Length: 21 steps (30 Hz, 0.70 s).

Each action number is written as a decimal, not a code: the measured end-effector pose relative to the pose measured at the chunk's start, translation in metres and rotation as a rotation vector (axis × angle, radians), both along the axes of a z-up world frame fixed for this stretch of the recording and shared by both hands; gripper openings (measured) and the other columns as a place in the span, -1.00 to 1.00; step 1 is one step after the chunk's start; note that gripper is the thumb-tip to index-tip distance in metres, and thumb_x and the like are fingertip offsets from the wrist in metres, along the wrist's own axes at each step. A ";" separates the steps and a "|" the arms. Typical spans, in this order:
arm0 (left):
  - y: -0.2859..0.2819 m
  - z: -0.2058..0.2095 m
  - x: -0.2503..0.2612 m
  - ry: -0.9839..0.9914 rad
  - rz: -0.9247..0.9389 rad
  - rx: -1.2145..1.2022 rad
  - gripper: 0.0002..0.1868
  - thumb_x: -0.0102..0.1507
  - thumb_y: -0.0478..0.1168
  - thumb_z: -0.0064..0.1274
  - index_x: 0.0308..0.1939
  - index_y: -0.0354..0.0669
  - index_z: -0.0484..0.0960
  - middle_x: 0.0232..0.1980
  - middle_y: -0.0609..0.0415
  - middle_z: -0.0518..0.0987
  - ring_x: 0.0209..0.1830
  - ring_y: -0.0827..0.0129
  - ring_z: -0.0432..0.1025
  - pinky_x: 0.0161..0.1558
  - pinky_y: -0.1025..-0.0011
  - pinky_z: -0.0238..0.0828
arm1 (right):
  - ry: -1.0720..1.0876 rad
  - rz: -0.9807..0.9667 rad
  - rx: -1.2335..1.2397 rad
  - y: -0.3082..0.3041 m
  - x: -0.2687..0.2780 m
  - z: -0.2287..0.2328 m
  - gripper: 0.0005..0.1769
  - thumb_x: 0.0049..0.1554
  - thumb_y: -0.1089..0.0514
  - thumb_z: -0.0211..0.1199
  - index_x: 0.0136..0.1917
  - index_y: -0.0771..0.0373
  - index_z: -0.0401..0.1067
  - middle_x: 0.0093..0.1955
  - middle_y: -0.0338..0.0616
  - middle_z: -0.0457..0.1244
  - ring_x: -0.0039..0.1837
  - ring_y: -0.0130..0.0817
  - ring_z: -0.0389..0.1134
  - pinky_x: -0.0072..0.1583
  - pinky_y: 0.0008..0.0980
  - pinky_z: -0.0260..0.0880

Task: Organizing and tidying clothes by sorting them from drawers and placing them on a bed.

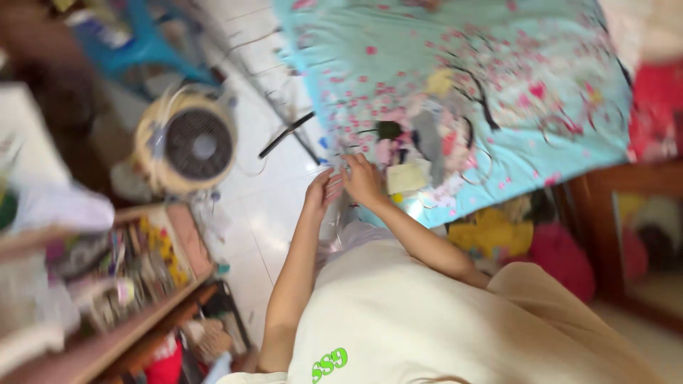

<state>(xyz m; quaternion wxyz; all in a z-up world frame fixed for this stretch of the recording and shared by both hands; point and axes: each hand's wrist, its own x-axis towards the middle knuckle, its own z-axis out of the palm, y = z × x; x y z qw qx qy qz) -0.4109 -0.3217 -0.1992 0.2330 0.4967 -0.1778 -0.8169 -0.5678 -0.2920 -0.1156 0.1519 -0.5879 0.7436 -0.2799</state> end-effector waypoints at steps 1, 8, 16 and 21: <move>0.008 0.012 0.030 0.029 0.094 -0.006 -0.51 0.41 -0.05 -0.20 0.38 -0.13 0.42 0.23 -0.05 0.59 0.14 0.25 0.53 0.12 0.29 0.46 | -0.092 0.070 0.001 -0.004 0.027 0.018 -0.64 0.14 0.14 0.31 0.18 0.29 0.48 0.03 0.08 0.31 0.08 0.02 0.35 0.10 -0.10 0.37; 0.106 0.051 0.247 -0.158 0.590 -0.217 -0.55 0.37 -0.11 -0.16 0.31 -0.16 0.48 0.14 -0.11 0.64 0.12 0.22 0.55 0.12 0.29 0.45 | -0.384 0.529 -0.093 -0.002 0.193 0.085 -0.73 0.21 0.20 0.29 0.19 0.22 0.47 -0.06 -0.10 0.31 -0.19 -0.32 0.33 -0.07 -0.32 0.36; 0.281 0.048 0.387 -0.318 1.294 -0.117 -0.58 0.39 -0.09 -0.13 0.27 -0.18 0.52 0.12 -0.09 0.65 0.06 0.20 0.55 0.11 0.29 0.42 | -0.420 0.994 0.049 0.038 0.341 0.105 -0.73 0.21 0.20 0.28 0.20 0.19 0.46 -0.04 -0.14 0.33 -0.23 -0.36 0.34 -0.14 -0.33 0.36; 0.368 0.031 0.370 -0.238 1.737 0.034 -0.57 0.40 -0.05 -0.22 0.23 -0.17 0.52 0.06 -0.02 0.68 0.01 0.20 0.59 0.08 0.29 0.48 | -0.334 1.286 0.168 0.044 0.391 0.105 -0.74 0.21 0.20 0.30 0.18 0.16 0.47 -0.07 -0.16 0.34 -0.30 -0.38 0.32 -0.23 -0.37 0.35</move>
